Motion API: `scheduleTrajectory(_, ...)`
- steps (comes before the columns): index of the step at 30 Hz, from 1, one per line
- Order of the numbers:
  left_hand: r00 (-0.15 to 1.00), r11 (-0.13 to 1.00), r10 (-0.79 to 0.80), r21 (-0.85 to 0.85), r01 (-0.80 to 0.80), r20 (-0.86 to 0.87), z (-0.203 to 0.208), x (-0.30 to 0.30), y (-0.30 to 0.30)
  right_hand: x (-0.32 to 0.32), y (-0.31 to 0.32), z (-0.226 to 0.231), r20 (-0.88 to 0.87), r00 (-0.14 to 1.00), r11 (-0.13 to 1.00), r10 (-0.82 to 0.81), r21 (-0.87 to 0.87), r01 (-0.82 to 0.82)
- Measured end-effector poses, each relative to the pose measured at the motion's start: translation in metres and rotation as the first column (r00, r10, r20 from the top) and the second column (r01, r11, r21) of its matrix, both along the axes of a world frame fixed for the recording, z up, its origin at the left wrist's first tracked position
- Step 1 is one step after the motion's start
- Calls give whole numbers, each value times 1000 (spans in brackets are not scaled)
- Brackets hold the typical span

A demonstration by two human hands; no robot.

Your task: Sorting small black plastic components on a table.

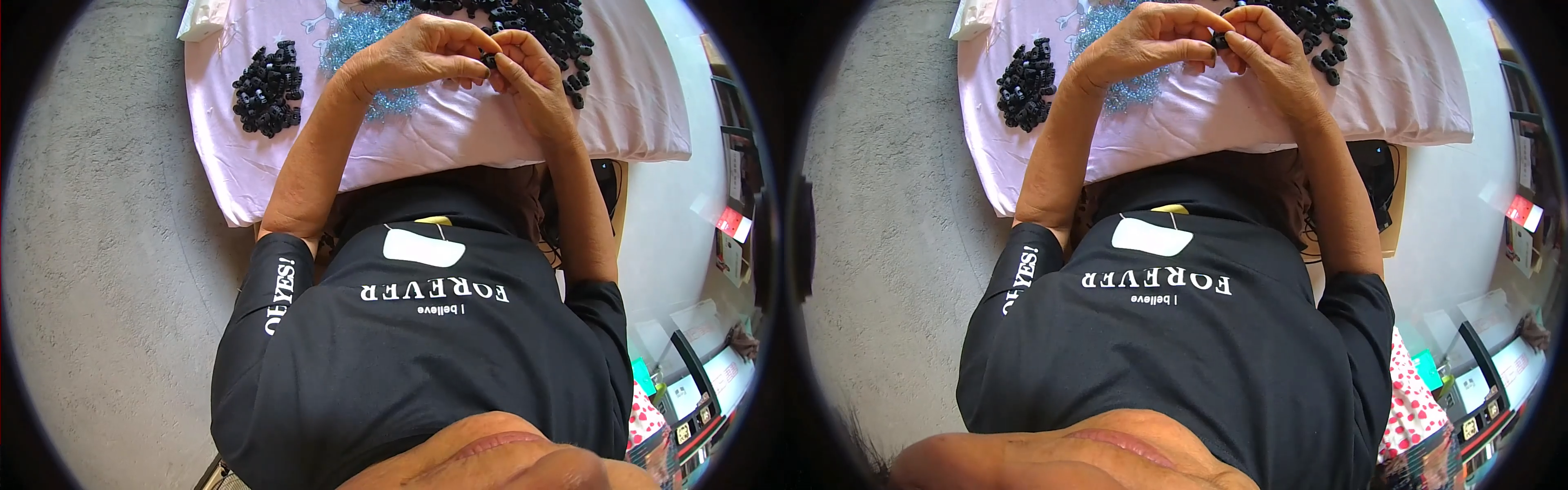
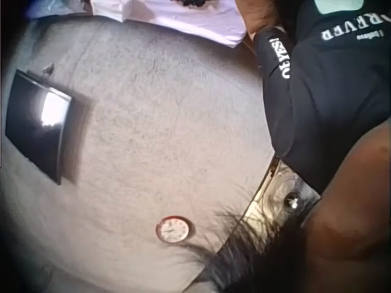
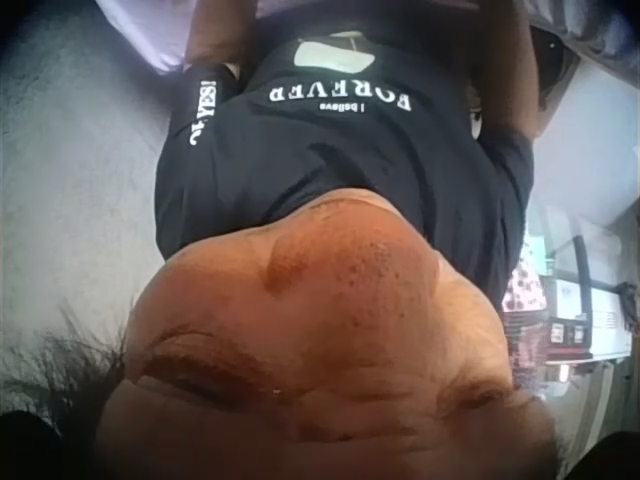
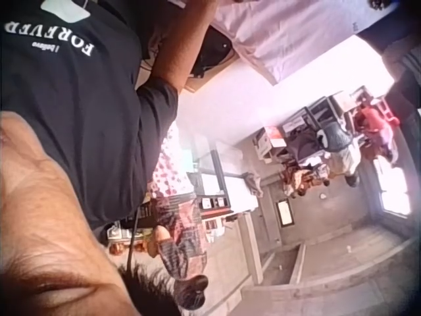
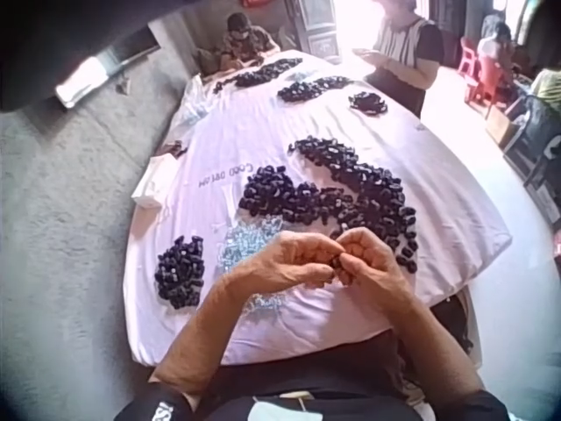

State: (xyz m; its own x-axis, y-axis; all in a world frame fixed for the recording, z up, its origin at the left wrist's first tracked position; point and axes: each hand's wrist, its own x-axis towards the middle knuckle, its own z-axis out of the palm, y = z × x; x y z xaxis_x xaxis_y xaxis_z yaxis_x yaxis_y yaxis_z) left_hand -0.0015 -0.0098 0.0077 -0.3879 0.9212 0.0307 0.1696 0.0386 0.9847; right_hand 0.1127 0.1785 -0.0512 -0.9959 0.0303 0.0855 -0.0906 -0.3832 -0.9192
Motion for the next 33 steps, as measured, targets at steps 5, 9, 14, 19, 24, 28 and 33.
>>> scheduleTrajectory(5,991,998,-65,28,62,120,-5,-1,0,0,0,1,7,1000,1000,20,10,-20)
scheduleTrajectory(9,1000,1000,-25,14,25,-7,-9,2,3,-1,-1,-1,-4,1000,1000,-7,5,7)
scheduleTrajectory(14,875,976,204,156,-149,-439,-12,17,8,-2,2,-4,8,1000,1000,-5,-5,5)
scheduleTrajectory(19,780,967,255,146,-210,-571,-11,30,8,-2,3,-2,-12,1000,998,26,54,-25)
scheduleTrajectory(24,744,957,290,170,-236,-602,-9,37,4,0,-2,7,3,999,996,52,67,-52)
scheduleTrajectory(28,658,862,501,261,-434,-562,-9,31,-15,-2,-9,2,-45,998,997,31,65,-28)
scheduleTrajectory(33,182,473,588,153,-868,-788,-10,-12,-98,-1,-11,0,-56,945,931,-322,161,327)
